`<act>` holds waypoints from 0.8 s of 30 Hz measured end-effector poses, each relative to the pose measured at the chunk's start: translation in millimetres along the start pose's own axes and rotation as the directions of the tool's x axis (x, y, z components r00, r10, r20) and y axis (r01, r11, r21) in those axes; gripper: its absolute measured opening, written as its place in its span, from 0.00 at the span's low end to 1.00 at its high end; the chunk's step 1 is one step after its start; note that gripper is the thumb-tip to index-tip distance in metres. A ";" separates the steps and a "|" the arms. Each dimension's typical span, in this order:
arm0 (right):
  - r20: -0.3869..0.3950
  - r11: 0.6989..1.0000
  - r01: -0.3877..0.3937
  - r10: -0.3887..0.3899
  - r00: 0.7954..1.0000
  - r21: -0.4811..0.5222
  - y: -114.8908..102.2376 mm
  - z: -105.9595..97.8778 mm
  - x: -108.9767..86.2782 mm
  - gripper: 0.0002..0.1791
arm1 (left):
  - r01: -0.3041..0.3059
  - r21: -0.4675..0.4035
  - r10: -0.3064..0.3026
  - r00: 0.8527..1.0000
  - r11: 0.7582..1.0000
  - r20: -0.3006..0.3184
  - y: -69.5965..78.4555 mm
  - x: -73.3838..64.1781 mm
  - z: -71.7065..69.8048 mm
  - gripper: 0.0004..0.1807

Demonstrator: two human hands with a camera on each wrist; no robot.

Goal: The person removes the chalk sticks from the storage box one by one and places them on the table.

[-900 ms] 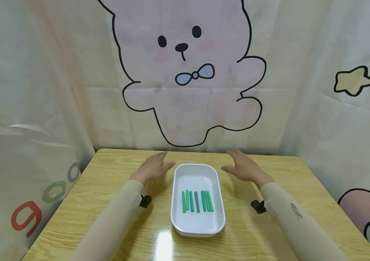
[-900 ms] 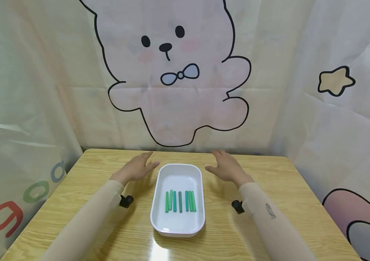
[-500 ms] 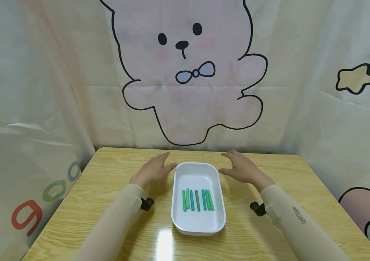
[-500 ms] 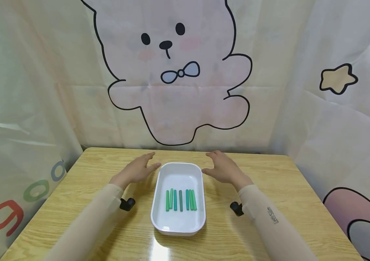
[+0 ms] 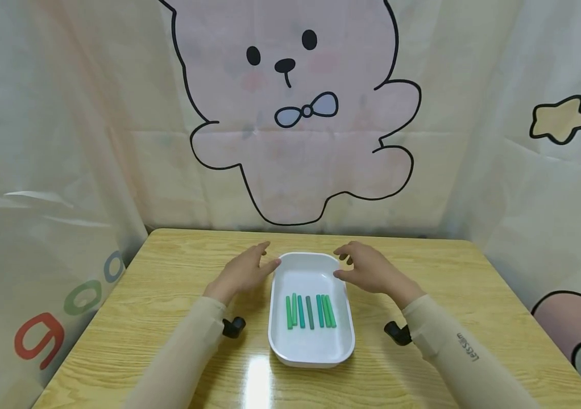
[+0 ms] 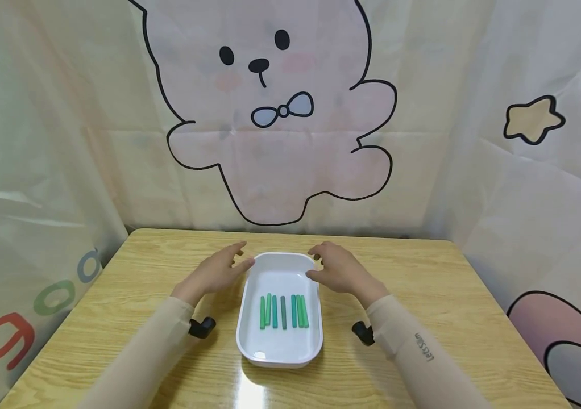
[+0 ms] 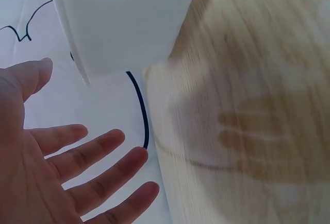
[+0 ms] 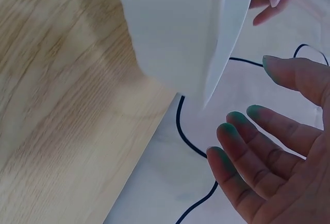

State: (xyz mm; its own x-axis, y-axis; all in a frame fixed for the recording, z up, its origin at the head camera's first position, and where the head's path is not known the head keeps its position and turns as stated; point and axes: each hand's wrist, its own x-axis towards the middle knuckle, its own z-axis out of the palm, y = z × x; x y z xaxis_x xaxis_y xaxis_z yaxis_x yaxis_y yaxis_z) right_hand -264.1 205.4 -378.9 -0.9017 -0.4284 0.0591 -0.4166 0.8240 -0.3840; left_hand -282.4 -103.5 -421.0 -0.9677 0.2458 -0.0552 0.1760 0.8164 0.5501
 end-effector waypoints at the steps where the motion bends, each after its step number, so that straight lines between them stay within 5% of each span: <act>1: 0.002 1.000 0.003 -0.003 1.000 0.002 -1.5 0.3 0.3 0.27 | 0.003 -0.004 -0.003 1.000 1.000 0.000 0.4 -1.2 0.6 0.42; 24: 0.058 0.998 -0.002 -0.001 0.998 0.058 -22.2 15.7 -5.7 0.22 | 0.023 0.033 -0.024 0.999 0.999 0.034 7.8 -14.3 14.2 0.43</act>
State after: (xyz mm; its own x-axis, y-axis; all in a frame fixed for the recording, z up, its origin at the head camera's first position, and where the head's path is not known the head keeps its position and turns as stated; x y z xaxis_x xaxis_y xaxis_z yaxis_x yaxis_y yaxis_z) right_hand -247.9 183.7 -385.2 -0.8930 -0.4500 0.0058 -0.4071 0.8023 -0.4366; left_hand -264.6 -93.2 -427.7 -0.9650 0.2436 -0.0967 0.1595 0.8388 0.5205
